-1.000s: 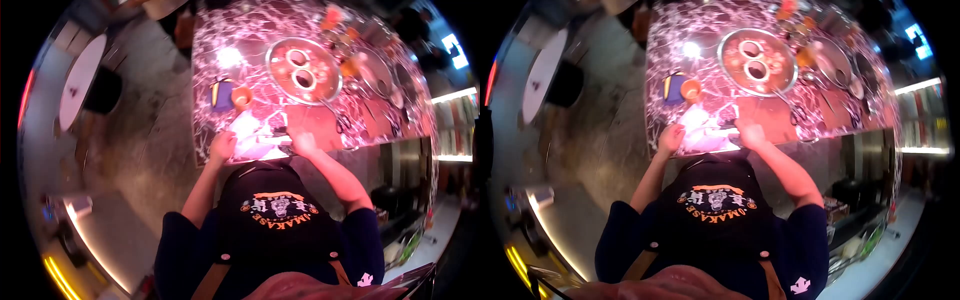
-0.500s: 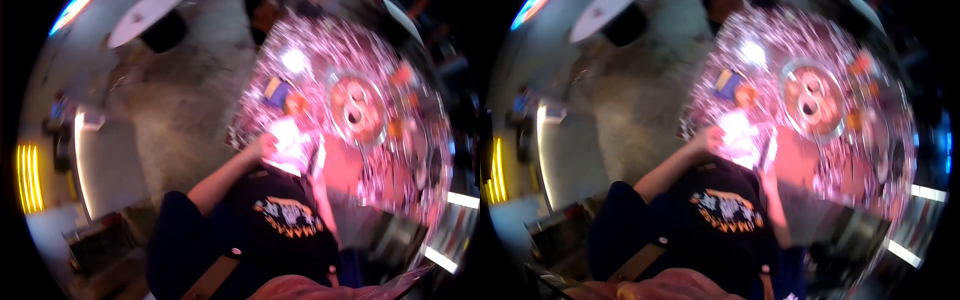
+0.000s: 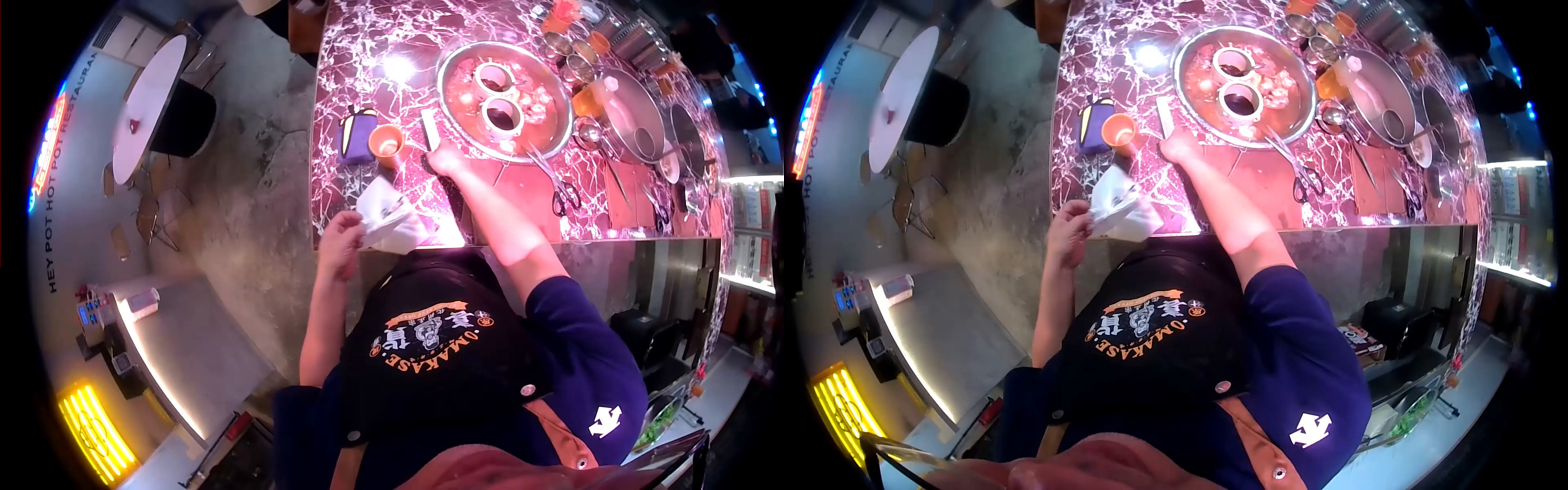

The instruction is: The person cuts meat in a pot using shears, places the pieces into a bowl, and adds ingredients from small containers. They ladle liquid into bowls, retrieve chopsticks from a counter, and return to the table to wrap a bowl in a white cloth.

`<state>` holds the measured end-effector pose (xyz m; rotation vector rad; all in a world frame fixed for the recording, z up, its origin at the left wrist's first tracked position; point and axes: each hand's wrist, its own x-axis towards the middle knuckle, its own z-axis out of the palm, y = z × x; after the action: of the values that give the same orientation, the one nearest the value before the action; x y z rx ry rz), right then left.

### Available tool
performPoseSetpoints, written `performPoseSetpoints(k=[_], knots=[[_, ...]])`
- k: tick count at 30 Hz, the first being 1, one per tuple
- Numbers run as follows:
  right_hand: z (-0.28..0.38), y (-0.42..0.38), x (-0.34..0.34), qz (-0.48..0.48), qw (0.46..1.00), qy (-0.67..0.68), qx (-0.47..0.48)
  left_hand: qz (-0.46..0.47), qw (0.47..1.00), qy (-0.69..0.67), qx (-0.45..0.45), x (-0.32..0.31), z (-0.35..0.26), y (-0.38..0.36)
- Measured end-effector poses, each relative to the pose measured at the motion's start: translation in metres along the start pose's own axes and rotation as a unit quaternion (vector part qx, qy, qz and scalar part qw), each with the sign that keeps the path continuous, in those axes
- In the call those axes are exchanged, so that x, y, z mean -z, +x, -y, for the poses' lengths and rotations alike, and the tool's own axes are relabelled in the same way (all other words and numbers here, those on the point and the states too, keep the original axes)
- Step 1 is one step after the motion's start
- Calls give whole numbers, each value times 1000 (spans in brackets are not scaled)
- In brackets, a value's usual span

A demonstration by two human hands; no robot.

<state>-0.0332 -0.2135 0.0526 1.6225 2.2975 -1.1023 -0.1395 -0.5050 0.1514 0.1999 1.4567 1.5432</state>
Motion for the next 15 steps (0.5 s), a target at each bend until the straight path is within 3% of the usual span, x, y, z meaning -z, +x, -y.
performPoseSetpoints(k=[1, 2, 5, 7, 9, 11, 13, 15], knots=[[-6, -2, -7, -35, 999, -17, 10, -10, 1000, 3, -10, 5, -9, 3], [-9, -11, -2, 4, 1000, 0, 14, -2, 1000, 2, -12, 8, -22, 5], [-47, -61, -7, -132, 974, 97, 159, 10, 998, 47, -40, 11, -69, 11], [-82, -100, -16, -170, 950, 170, 199, 37, 995, 63, -75, 13, -100, 22], [-120, -148, -13, -108, 942, 258, 184, 49, 988, 101, -102, 4, -137, 31], [-157, -198, -16, -140, 926, 311, 164, 64, 981, 136, -121, -3, -167, 45], [-193, -244, -19, -175, 945, 271, 64, 84, 969, 156, -172, -7, -186, 64], [-225, -290, -37, -265, 933, 239, 46, 39, 964, 158, -211, -16, -199, 83]])
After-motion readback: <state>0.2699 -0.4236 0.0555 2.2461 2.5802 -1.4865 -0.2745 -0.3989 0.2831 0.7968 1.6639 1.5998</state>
